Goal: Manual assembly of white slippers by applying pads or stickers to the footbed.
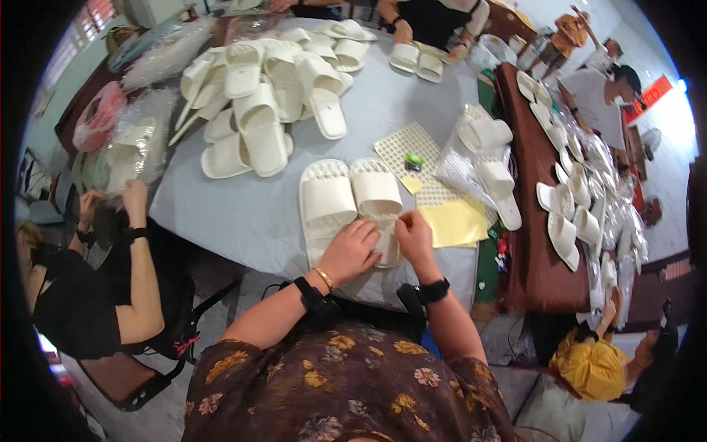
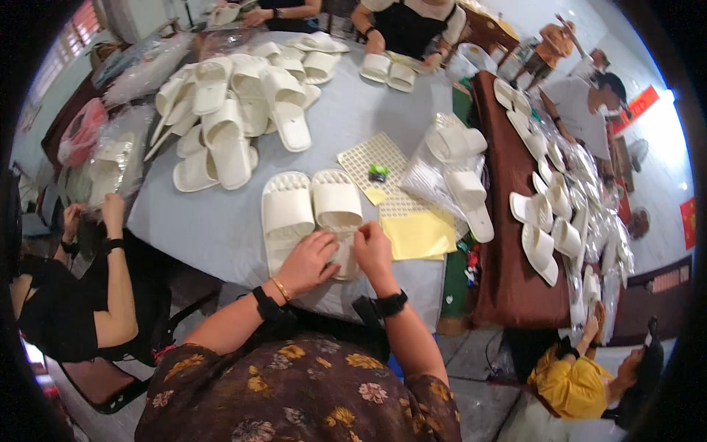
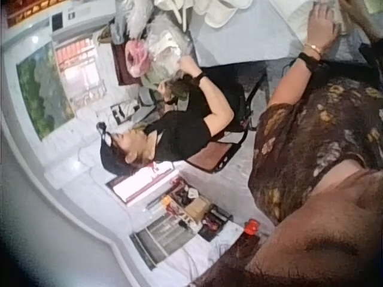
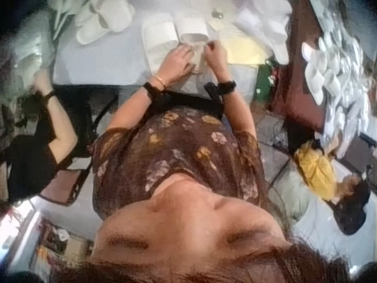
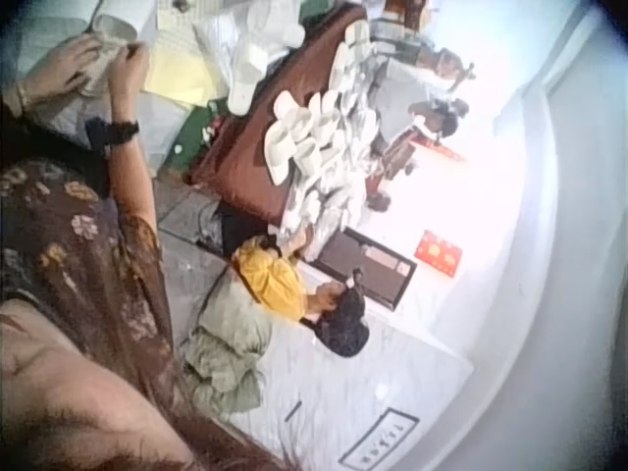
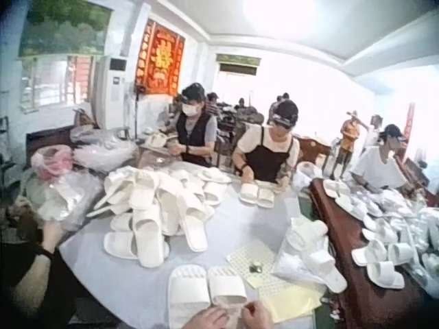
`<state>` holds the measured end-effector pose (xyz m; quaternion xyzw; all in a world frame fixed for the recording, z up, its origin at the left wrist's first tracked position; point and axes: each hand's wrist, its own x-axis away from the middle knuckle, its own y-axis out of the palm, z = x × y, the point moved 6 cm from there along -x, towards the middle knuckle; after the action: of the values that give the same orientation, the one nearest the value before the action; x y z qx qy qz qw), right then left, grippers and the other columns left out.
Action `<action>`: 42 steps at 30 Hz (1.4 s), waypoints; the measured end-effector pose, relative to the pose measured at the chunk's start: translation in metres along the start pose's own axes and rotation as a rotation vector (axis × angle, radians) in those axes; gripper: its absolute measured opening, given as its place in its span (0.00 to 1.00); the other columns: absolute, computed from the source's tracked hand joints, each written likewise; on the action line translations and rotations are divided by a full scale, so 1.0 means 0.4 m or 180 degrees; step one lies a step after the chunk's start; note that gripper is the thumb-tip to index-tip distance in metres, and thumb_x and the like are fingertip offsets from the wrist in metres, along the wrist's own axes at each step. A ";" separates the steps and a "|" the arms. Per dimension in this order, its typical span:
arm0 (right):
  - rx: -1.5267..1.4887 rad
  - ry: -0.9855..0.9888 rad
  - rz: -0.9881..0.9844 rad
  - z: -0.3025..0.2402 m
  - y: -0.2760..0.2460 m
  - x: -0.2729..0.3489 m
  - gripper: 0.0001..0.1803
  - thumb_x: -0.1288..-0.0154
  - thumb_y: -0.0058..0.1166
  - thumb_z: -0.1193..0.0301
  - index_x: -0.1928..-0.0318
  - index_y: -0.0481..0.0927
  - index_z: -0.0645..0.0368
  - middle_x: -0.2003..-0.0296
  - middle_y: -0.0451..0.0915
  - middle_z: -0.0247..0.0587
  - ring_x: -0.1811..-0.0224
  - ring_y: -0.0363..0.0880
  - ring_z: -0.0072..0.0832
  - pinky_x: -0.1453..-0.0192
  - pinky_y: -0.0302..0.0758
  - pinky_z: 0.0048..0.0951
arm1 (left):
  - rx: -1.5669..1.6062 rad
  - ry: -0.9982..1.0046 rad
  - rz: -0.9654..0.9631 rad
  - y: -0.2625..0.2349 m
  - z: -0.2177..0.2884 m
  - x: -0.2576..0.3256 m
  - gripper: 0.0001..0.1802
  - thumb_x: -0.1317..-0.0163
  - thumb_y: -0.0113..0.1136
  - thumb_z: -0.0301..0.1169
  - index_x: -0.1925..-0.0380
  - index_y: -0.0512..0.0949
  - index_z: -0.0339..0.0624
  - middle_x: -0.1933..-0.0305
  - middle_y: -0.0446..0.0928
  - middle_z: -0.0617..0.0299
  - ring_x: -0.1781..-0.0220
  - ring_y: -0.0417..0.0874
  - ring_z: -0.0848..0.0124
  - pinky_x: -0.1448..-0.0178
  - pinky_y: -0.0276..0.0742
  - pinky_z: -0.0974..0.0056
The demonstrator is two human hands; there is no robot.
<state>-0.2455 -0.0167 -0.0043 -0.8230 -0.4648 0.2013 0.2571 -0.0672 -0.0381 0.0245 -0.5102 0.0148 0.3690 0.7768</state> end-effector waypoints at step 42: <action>-0.1085 -0.0301 0.0781 0.098 -0.259 0.067 0.07 0.34 0.55 0.75 0.58 0.81 0.65 0.67 0.83 0.40 0.66 0.80 0.23 0.60 0.76 0.26 | -0.1609 -0.1032 0.0516 -0.614 -0.430 -0.270 0.36 0.37 0.63 0.39 0.31 0.64 0.39 0.29 0.62 0.37 0.26 0.58 0.42 0.23 0.52 0.50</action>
<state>-0.3232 0.0609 0.0256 -0.8947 -0.3999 0.1879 0.0657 0.0596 -0.2875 0.1771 -0.6188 -0.1609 0.4983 0.5856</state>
